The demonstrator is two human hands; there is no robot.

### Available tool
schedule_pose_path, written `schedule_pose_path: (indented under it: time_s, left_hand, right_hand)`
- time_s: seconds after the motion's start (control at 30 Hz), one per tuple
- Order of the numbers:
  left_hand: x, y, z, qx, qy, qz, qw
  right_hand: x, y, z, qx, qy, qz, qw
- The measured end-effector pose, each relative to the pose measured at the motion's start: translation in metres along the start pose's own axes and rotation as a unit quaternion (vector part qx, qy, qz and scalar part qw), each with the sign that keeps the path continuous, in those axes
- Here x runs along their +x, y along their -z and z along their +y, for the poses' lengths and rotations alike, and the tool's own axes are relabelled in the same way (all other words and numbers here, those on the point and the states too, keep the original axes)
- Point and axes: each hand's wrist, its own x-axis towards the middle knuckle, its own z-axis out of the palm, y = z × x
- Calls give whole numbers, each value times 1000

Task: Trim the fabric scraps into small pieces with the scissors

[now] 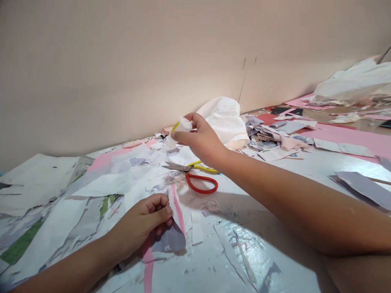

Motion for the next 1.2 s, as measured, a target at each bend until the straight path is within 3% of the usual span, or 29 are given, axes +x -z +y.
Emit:
schedule_pose_path:
  time_s: [0.07, 0.13, 0.2, 0.27, 0.4, 0.5, 0.57, 0.67, 0.73, 0.97, 1.1, 1.2]
  left_hand:
    - [0, 1, 0, 0, 2, 1, 1000]
    - [0, 1, 0, -4, 0, 5, 1000]
    - [-1, 1, 1, -15, -2, 13, 1000]
    - [-2, 0, 2, -32, -5, 21, 999]
    - [-4, 1, 2, -68, -19, 33, 997]
    - [-5, 3, -1, -81, -37, 36, 995]
    - [-5, 4, -3, -92, -45, 37, 994]
    - [-5, 5, -4, -112, -49, 34, 992]
    - [-6, 4, -4, -118, -53, 30, 991]
    - [-7, 3, -2, -138, -64, 18, 988]
    - [-9, 4, 2, -88, -104, 40, 990]
    - [-13, 4, 4, -56, -119, 26, 991]
  right_hand:
    - [5, 6, 10, -19, -41, -1, 999]
    - [7, 12, 22, -133, -59, -17, 989]
    - [7, 17, 33, -325, -32, -54, 944]
    - [4, 18, 40, -444, -1, -102, 890]
    - [-4, 14, 36, -490, 4, -155, 857]
    - [-11, 6, 17, -524, 68, -153, 835]
    - [-18, 1, 0, -491, 7, -210, 846]
    - [-28, -8, -19, -372, -154, -374, 835]
    - [-33, -12, -25, -310, -195, -414, 833]
    - [-36, -17, -24, -250, -228, -415, 845]
    - [-39, -19, -25, -247, -229, -411, 847]
    - [-43, -22, -25, -257, -212, -397, 855]
